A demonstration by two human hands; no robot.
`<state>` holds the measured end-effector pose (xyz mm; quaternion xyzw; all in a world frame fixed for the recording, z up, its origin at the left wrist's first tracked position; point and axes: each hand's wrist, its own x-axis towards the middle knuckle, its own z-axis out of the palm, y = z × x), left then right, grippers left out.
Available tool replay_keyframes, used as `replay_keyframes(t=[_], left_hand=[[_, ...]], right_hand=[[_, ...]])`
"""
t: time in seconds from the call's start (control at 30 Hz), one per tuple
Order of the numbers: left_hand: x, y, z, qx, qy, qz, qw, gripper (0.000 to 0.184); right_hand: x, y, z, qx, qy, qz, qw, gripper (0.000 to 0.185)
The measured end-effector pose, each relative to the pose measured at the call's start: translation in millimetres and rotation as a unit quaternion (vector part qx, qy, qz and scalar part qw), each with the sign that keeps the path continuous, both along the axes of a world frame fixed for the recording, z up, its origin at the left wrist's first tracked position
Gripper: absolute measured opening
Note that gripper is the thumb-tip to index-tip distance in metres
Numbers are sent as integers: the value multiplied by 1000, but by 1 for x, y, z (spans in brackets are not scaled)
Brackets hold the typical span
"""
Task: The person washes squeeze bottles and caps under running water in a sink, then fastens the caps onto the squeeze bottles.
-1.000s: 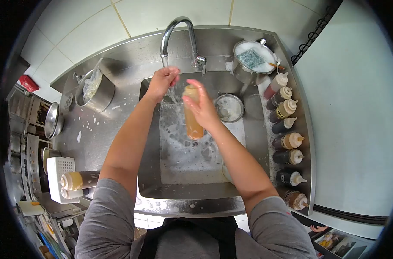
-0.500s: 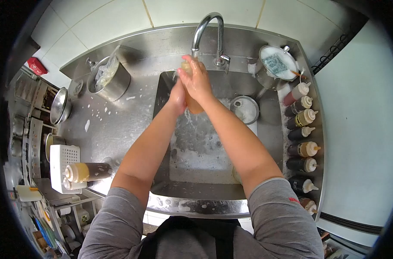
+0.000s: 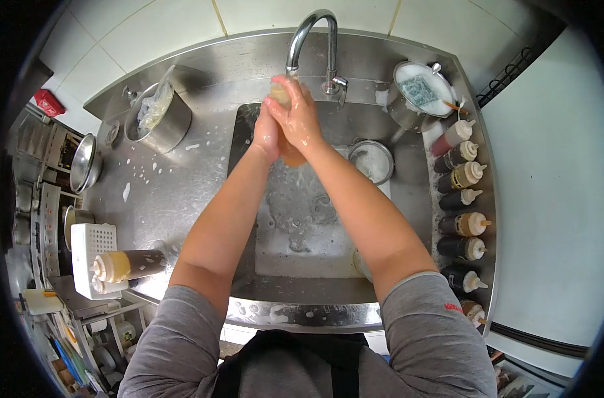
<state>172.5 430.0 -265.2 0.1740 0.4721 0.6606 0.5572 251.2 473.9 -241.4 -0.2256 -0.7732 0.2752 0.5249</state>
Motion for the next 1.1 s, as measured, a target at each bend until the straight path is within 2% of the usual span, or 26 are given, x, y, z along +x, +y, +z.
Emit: replay_keyframes(t=[0.03, 0.07, 0.1, 0.13, 0.17, 0.2, 0.23, 0.3, 0.33, 0.37, 0.4, 0.47, 0.5, 0.53, 0.57, 0.6, 0.67, 0.7, 0.73, 0.77, 0.87, 0.9, 0.97, 1.0, 1.07, 1.1], left_hand=[[5, -3, -7, -1, 0, 2, 1000, 69], [14, -9, -18, 46, 241, 80, 966, 68], [22, -17, -29, 89, 464, 150, 868, 67], [24, -28, -34, 91, 466, 151, 867, 67], [24, -41, -39, 54, 219, 60, 972, 64], [21, -49, -43, 11, -47, -37, 998, 61], [11, -49, -50, 12, -47, -36, 998, 61], [-8, -43, -60, 9, -198, -170, 965, 53], [-5, -42, -56, 9, -200, -168, 965, 53], [1, -39, -52, 17, -205, -75, 976, 50], [5, -38, -47, 24, -209, 19, 977, 48], [0, -36, -53, 49, -198, 75, 976, 46], [-1, -36, -56, 72, -184, 130, 972, 44], [0, -38, -49, 72, -183, 130, 972, 44], [3, -43, -39, 100, -173, 190, 961, 42], [5, -47, -29, 127, -162, 248, 946, 40], [1, -51, -36, 139, -170, 225, 949, 41], [-3, -54, -39, 103, -226, 91, 964, 42], [-7, -58, -41, 64, -277, -46, 958, 43], [-15, -51, -54, 35, -268, -141, 952, 48], [-28, -47, -63, 32, -214, -179, 960, 46], [-20, -46, -65, 33, -213, -179, 960, 46], [12, -47, -48, 45, -50, 98, 993, 45], [15, -46, -48, 45, -49, 98, 993, 45], [23, -43, -50, 165, -67, 130, 975, 51], [24, -47, -52, 163, -71, 127, 976, 51]], right_hand=[[-3, 5, -2, 0, 11, -13, 1000, 40], [-3, 4, 2, 1, 13, -12, 1000, 40], [-2, 3, 7, -132, 42, 13, 990, 39], [-1, 4, 11, -260, 71, 37, 962, 38], [0, 6, 7, -248, 86, 50, 964, 42], [2, 7, 2, -248, 86, 49, 964, 42], [4, 4, 0, -242, 90, 51, 965, 43], [4, 4, -3, -235, 93, 55, 966, 44], [5, 3, -5, -134, 84, 23, 987, 44], [5, 2, -6, -31, 74, -8, 997, 44], [4, 0, -8, -31, 73, -6, 997, 44], [2, -7, -7, -84, 68, -89, 990, 48], [0, -8, -6, -84, 68, -89, 990, 48], [-3, -9, -2, -169, 109, -75, 977, 49], [-6, -9, -1, -253, 149, -61, 954, 50], [-9, -8, 1, -254, 149, -60, 954, 50], [-13, -1, 4, -217, 107, -26, 970, 47], [-13, 2, 5, -217, 107, -26, 970, 47], [-11, 4, 8, -133, 51, 3, 990, 47], [-9, 4, 7, -47, -6, 31, 998, 46], [-11, 2, 3, -21, 29, -19, 999, 45], [-11, 3, 2, -20, 30, -19, 999, 45], [-13, 2, 3, -154, 51, -72, 984, 45], [-12, 1, 3, -154, 52, -72, 984, 45], [-5, -2, 1, -180, 92, -55, 978, 49], [0, -2, 0, -181, 90, -60, 978, 49]])
